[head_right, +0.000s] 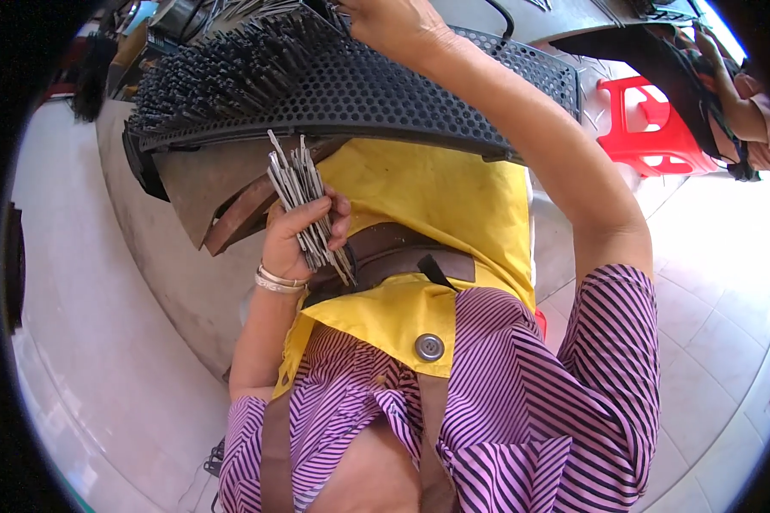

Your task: Sorting and placing thin metal rods into a slotted template board.

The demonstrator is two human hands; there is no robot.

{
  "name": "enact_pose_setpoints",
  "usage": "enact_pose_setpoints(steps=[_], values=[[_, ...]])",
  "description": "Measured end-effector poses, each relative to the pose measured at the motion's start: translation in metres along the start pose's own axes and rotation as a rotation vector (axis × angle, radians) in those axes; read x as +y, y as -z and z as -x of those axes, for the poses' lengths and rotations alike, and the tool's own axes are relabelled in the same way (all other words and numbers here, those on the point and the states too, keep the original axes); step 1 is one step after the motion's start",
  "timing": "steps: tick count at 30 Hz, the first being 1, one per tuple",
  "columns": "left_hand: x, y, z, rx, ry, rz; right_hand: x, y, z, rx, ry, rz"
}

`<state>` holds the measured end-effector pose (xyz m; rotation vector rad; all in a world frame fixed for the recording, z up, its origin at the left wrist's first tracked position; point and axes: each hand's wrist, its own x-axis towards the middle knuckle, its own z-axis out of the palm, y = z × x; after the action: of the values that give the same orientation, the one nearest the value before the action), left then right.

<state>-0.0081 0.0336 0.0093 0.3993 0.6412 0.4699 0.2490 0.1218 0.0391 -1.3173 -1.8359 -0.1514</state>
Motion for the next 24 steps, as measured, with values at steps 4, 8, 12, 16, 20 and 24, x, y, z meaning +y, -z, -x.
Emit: enact_pose_setpoints(steps=[4,8,12,16,20,24], values=[[-0.001,0.001,0.001,-0.013,0.003,0.005,-0.007,0.0,0.001,0.045,-0.008,-0.007],[-0.001,0.001,0.001,0.001,0.019,-0.001,-0.005,0.0,0.004,0.188,0.015,-0.173],[0.0,0.0,0.003,0.002,0.03,0.008,0.001,0.005,0.008,0.099,-0.061,-0.006],[0.0,-0.001,0.001,-0.002,0.02,-0.002,0.007,-0.001,0.017,0.129,0.04,0.041],[0.0,-0.001,0.002,0.006,0.028,0.0,0.006,0.003,0.013,0.153,0.188,-0.051],[0.001,-0.002,0.002,0.025,0.019,-0.038,-0.003,0.011,0.006,-0.101,0.107,0.235]])
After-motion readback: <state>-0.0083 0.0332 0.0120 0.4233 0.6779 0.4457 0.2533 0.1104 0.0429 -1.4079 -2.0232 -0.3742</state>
